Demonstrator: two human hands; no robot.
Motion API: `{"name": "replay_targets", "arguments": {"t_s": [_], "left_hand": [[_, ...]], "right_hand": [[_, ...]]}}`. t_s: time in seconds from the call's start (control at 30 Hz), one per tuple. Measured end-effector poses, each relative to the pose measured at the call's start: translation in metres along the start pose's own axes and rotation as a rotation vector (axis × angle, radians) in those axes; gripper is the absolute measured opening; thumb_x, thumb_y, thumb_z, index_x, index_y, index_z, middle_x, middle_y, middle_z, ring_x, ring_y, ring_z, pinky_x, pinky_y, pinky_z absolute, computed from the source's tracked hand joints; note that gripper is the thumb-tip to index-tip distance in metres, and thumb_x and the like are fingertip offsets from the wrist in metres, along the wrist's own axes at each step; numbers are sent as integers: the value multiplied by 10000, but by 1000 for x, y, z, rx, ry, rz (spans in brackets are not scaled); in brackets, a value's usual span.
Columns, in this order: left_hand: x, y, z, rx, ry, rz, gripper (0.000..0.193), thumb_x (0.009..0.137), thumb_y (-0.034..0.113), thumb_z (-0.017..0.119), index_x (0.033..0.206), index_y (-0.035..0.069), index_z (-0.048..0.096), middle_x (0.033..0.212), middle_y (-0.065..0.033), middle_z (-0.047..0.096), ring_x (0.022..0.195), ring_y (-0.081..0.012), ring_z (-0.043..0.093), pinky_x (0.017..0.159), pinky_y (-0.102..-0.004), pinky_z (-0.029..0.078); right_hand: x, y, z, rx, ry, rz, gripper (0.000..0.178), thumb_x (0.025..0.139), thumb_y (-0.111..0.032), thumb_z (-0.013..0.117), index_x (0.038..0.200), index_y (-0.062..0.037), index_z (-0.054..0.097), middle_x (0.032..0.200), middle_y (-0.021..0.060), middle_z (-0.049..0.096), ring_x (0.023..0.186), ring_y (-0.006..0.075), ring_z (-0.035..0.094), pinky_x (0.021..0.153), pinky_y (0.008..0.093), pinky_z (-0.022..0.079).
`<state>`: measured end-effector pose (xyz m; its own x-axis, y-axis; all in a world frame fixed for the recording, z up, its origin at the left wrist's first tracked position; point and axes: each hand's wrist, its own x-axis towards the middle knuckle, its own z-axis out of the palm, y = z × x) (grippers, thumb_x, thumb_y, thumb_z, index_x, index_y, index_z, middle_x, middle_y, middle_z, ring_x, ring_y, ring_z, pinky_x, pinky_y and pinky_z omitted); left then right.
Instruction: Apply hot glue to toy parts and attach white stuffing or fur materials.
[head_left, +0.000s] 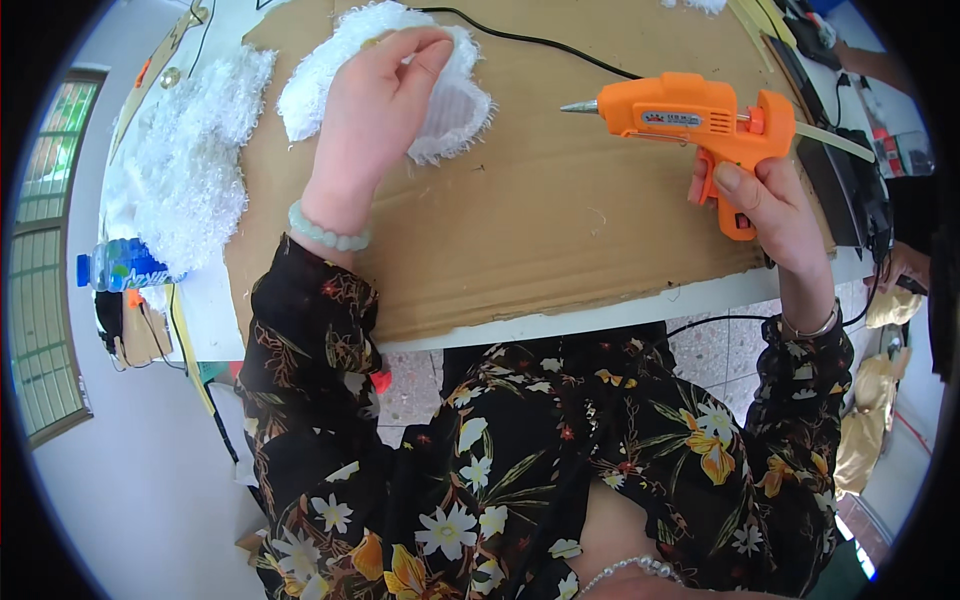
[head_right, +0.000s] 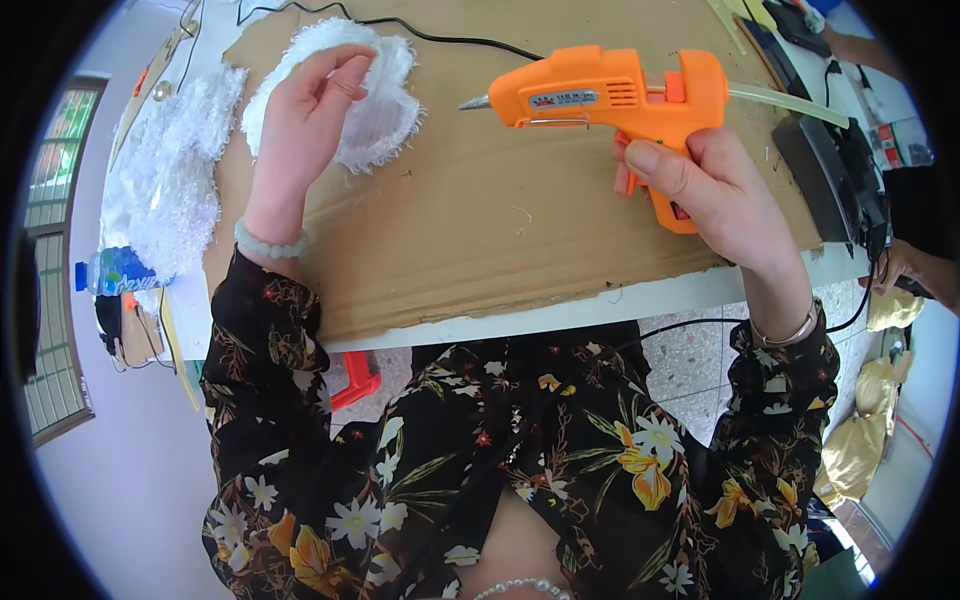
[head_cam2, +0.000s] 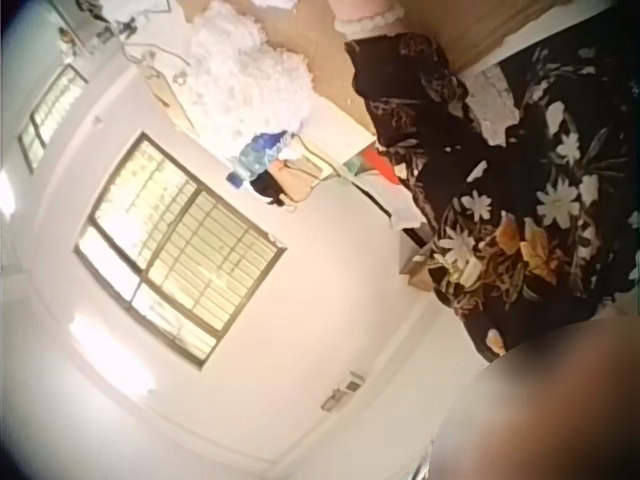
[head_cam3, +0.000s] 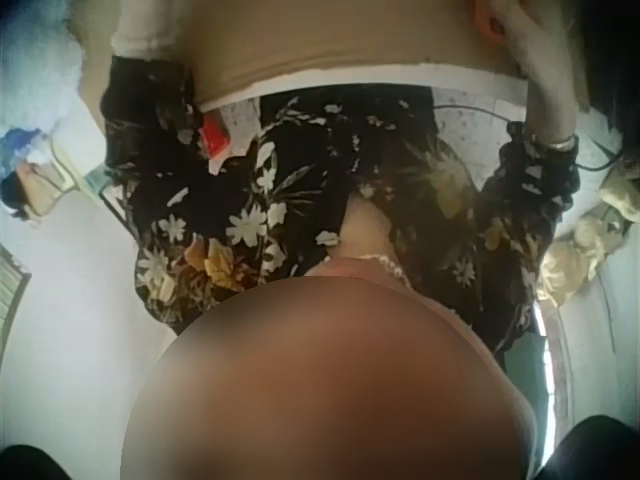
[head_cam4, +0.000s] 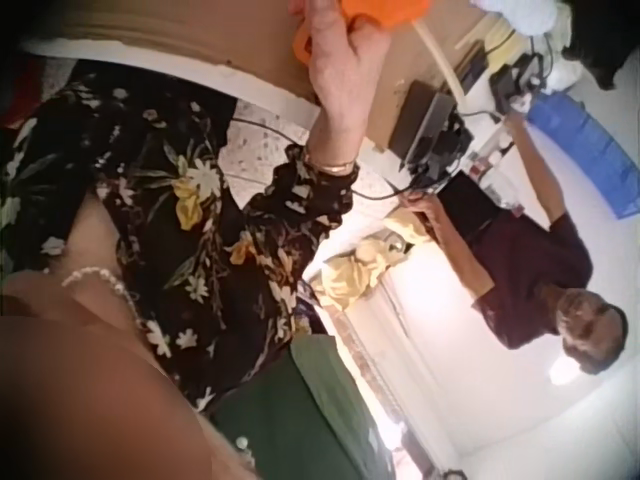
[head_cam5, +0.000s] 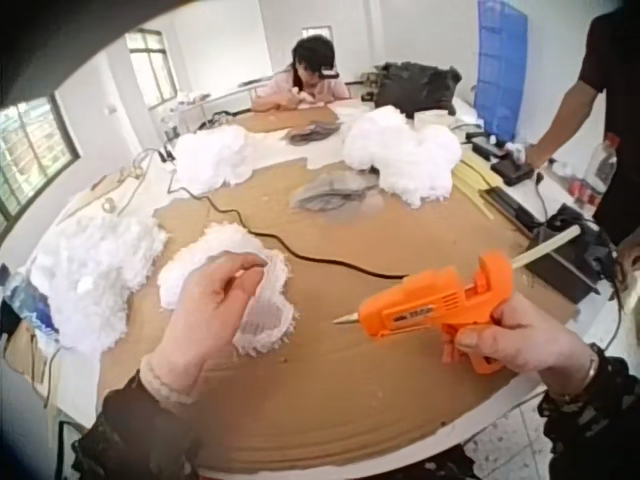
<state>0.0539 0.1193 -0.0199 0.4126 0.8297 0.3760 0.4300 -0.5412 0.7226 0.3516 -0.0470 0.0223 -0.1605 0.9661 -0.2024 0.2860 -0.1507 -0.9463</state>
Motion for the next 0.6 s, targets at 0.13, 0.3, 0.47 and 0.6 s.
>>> {"name": "replay_targets", "arguments": {"t_s": [0.13,0.3,0.47,0.6], "left_hand": [[6,11,-28,278,121,144,183,896,173,618,1045,79,665,818,-43,666,697,-117,623,633,-245,471],[-6,7,-20,415,-50,259,208,840,194,621,1011,79,655,792,-169,650,654,-342,615,589,-435,484],[-32,22,-3,324,-74,346,297,820,157,634,1111,103,609,1029,-116,646,755,-320,626,644,-422,498],[-51,51,-11,301,-175,343,349,804,130,647,1145,92,580,1108,-86,623,775,-299,624,657,-402,504]], "right_hand": [[6,-10,3,3,-18,-32,354,922,-313,556,1091,-3,547,947,51,576,835,144,571,756,283,444],[6,-7,7,-10,-12,-55,357,922,-320,554,1097,-9,535,948,45,565,830,143,571,747,290,447],[5,-2,4,-5,-9,-40,374,923,-336,555,1107,-13,523,943,42,557,825,143,570,743,294,450],[7,-9,7,13,29,-132,316,939,-311,554,1024,-9,592,844,4,607,757,72,500,664,224,403]]}}
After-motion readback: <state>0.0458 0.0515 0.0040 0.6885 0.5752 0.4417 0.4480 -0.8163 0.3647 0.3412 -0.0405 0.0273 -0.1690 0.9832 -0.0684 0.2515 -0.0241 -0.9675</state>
